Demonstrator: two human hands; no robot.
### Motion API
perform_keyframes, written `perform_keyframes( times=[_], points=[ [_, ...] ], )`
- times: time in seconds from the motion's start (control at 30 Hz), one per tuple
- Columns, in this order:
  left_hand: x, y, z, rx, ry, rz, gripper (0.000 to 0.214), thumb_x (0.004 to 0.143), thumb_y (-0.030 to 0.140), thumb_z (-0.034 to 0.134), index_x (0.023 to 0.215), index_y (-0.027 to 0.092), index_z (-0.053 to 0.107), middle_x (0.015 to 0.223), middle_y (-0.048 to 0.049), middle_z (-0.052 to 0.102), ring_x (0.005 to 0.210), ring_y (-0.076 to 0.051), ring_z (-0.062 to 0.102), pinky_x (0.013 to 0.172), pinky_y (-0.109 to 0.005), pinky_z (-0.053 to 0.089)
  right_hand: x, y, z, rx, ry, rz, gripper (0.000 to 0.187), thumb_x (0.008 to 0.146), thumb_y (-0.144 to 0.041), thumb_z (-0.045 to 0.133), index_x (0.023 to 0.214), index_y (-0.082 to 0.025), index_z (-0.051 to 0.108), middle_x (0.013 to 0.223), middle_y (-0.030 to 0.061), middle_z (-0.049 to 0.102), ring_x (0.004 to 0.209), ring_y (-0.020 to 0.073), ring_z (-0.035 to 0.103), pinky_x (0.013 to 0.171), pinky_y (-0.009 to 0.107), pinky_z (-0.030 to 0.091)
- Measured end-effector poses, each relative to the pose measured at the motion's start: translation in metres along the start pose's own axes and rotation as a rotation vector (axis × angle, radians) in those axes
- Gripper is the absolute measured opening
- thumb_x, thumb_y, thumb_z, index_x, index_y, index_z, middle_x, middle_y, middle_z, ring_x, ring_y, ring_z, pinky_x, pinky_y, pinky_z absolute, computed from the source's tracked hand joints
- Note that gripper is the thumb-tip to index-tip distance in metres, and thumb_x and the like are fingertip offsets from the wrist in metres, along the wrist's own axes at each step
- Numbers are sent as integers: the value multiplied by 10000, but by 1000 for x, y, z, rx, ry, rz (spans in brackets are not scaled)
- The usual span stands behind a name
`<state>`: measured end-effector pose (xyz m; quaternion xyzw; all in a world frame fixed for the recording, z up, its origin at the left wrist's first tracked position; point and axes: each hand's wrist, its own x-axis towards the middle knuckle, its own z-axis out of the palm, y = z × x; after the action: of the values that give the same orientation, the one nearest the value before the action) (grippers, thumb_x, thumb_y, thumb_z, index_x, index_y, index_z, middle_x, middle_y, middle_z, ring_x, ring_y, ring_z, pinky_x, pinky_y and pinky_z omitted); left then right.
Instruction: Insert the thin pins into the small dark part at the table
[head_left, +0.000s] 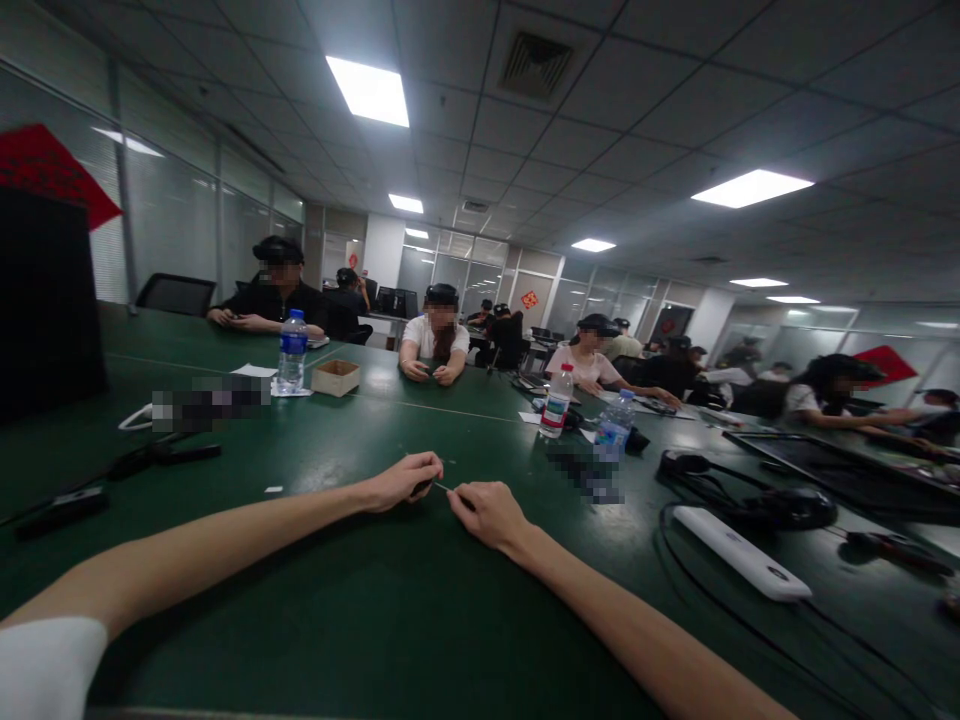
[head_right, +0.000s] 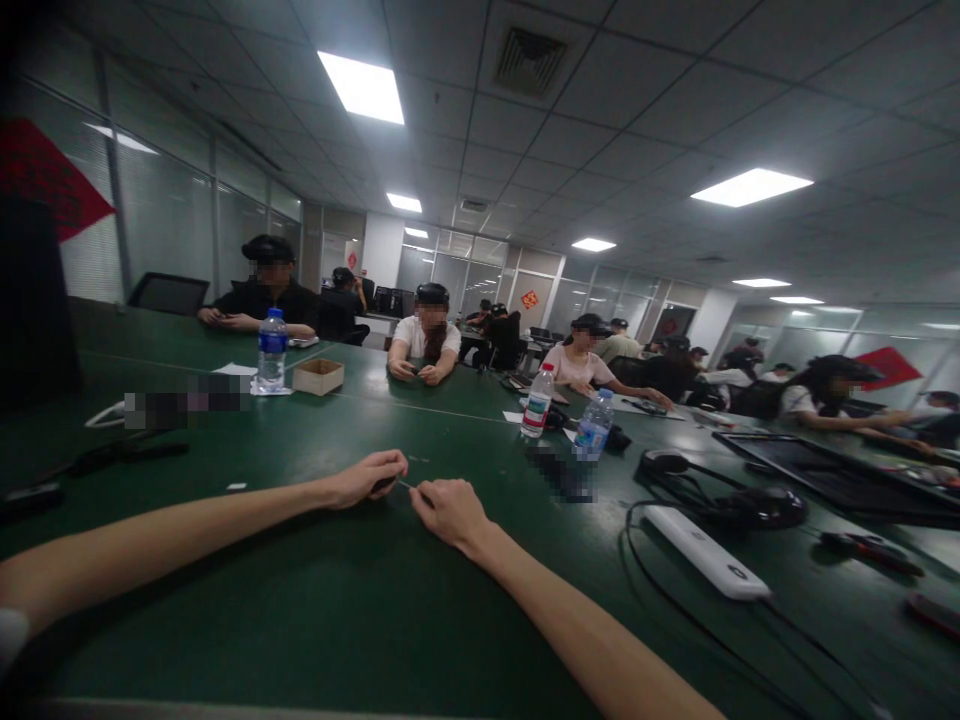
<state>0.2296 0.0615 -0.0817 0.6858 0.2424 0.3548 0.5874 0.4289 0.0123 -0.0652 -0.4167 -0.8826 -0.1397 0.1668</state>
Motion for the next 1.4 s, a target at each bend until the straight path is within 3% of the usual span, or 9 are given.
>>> perform_keyframes(
  times=[0.2, 0.33, 0.43, 0.57, 0.73, 0.93, 1.13, 1.27, 1.4],
  points=[
    [-2, 2, -1, -9, -72, 10, 289, 805, 433, 524, 877, 159, 470, 551, 60, 383, 448, -61, 331, 416, -169, 239, -2, 2, -3, -5, 30, -97, 418, 936, -354, 332, 733, -159, 640, 637, 21, 617, 512, 67, 496, 521, 190, 297],
    [2, -1, -1, -30, -12, -4, 301, 805, 453, 517, 865, 162, 469, 546, 62, 378, 425, -56, 314, 406, -168, 226, -3, -15, -11, -50, -38, -335, 415, 922, -392, 332, 747, -189, 649, 633, 12, 617, 521, 77, 500, 497, 199, 270],
    [4, -2, 0, -57, 29, -30, 324, 794, 482, 523, 847, 168, 469, 533, 66, 363, 413, -52, 296, 393, -163, 197, -1, -33, -14, -58, -70, -389, 422, 926, -402, 307, 778, -211, 653, 652, 9, 627, 541, 85, 508, 504, 205, 268],
    [5, 0, 1, -103, 81, -44, 380, 784, 545, 514, 835, 171, 468, 558, 60, 373, 418, -40, 291, 396, -154, 190, 3, -35, -9, -36, -40, -256, 414, 924, -390, 324, 774, -193, 656, 684, 21, 639, 549, 83, 518, 509, 208, 285],
    [7, -3, 0, -136, 121, -28, 423, 776, 591, 503, 869, 179, 471, 587, 59, 376, 411, -33, 282, 378, -151, 170, 6, -10, -1, -13, 16, -22, 395, 918, -388, 354, 771, -178, 656, 707, 26, 646, 574, 84, 533, 551, 199, 316],
    [12, -13, -5, -198, 141, 7, 395, 767, 542, 561, 877, 170, 483, 654, 47, 415, 429, -19, 312, 383, -141, 205, 6, 2, -1, -14, 10, 59, 417, 919, -395, 349, 749, -170, 656, 681, 19, 639, 551, 81, 520, 562, 192, 326],
    [11, -12, -8, -287, 159, 2, 317, 744, 348, 655, 948, 152, 513, 849, -27, 525, 620, -67, 516, 558, -194, 413, 6, 0, -5, -19, -18, 145, 429, 930, -413, 323, 802, -181, 661, 738, 27, 658, 584, 91, 551, 572, 191, 346],
    [10, -10, -9, -314, 145, -7, 354, 665, 131, 654, 987, 158, 508, 929, -50, 546, 669, -100, 573, 598, -223, 435, 6, 2, -5, -49, -17, 208, 434, 932, -433, 312, 814, -195, 656, 762, 31, 669, 602, 102, 570, 576, 195, 352],
    [9, -10, -8, -312, 133, -5, 348, 619, 74, 619, 931, 160, 493, 954, -48, 562, 609, -82, 561, 588, -233, 447, 6, 2, -4, -49, -38, 230, 434, 933, -440, 311, 833, -201, 659, 775, 31, 675, 619, 105, 581, 590, 197, 362]
  ],
)
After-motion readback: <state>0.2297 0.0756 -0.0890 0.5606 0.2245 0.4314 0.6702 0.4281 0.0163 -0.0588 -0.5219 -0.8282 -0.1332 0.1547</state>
